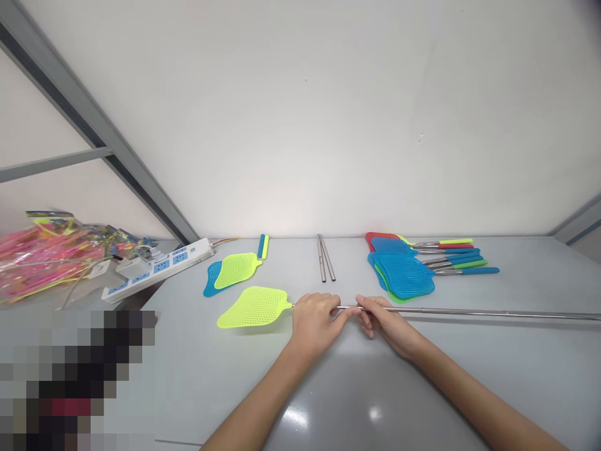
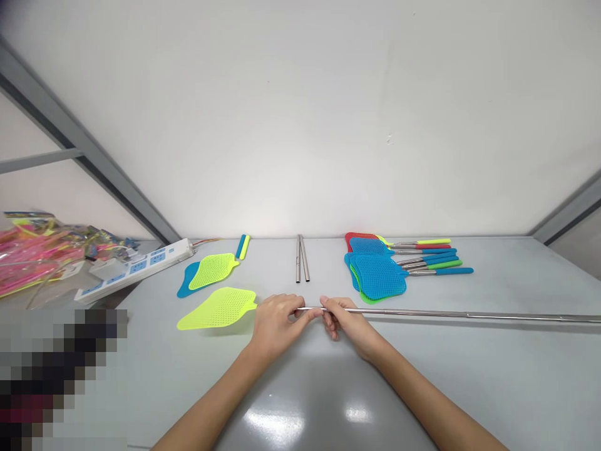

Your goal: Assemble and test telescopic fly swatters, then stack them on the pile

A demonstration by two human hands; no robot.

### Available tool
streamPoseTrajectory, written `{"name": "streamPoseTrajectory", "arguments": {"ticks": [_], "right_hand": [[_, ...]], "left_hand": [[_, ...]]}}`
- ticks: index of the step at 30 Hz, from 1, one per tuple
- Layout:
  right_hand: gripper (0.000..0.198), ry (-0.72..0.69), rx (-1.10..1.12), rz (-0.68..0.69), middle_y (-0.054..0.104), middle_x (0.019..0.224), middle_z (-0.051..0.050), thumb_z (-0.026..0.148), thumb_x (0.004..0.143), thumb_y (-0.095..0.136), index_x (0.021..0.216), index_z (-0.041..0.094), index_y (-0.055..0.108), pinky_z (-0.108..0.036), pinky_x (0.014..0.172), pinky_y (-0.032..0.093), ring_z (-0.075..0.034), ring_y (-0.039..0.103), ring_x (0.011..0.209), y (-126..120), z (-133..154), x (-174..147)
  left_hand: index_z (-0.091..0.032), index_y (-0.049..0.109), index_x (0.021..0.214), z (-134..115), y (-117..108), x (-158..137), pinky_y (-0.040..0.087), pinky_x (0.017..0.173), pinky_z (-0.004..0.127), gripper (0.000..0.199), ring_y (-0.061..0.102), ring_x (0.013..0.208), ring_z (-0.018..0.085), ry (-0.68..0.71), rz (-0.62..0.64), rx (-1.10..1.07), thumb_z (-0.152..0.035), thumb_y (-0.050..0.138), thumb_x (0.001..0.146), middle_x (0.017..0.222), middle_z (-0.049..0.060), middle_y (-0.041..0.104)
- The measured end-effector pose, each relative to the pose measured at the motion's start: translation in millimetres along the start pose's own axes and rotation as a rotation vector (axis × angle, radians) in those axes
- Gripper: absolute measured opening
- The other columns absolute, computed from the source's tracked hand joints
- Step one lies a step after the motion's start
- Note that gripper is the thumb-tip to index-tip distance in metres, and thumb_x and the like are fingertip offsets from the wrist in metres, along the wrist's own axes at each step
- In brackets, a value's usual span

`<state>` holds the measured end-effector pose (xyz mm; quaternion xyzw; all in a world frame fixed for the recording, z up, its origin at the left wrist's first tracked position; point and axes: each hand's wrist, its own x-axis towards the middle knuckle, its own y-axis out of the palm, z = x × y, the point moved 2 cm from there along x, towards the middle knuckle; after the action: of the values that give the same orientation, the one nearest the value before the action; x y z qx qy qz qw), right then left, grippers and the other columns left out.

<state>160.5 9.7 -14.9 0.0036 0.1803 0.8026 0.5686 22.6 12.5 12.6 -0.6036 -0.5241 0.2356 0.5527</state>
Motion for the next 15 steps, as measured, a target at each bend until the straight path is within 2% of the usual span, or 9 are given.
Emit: {"name": "streamPoseTrajectory", "arguments": {"ticks": [8, 15], "right_hand": [[0.051, 0.038, 0.142, 0.042, 0.037, 0.039, 0.002, 0.047, 0.081, 0.031, 0.045, 0.013, 0.046, -0.023, 0.038, 0.020, -0.008, 0.039, 0.034, -8.4, -1.3, -2.4], [0.045, 0.090, 0.129, -0.012, 0.036, 0.036, 0.003, 0.042, 0.078, 0.042, 0.044, 0.013, 0.045, -0.021, 0.037, 0.018, -0.007, 0.037, 0.032, -11.6, -3.6, 2.9]], "left_hand": [[-0.017, 0.044, 0.053, 4.0, -3.8, 0.9, 0.024, 0.056, 0.025, 0.039, 0.045, 0.053, 0.010, 0.001, -0.046, -0.016, -0.047, 0.039, 0.078, 0.054, -0.003, 0.055], [-0.018, 0.048, 0.057, 7.3, -6.6, 3.0, 0.026, 0.062, 0.027, 0.044, 0.047, 0.059, 0.012, -0.021, -0.042, -0.021, -0.053, 0.034, 0.078, 0.059, -0.002, 0.055]]}}
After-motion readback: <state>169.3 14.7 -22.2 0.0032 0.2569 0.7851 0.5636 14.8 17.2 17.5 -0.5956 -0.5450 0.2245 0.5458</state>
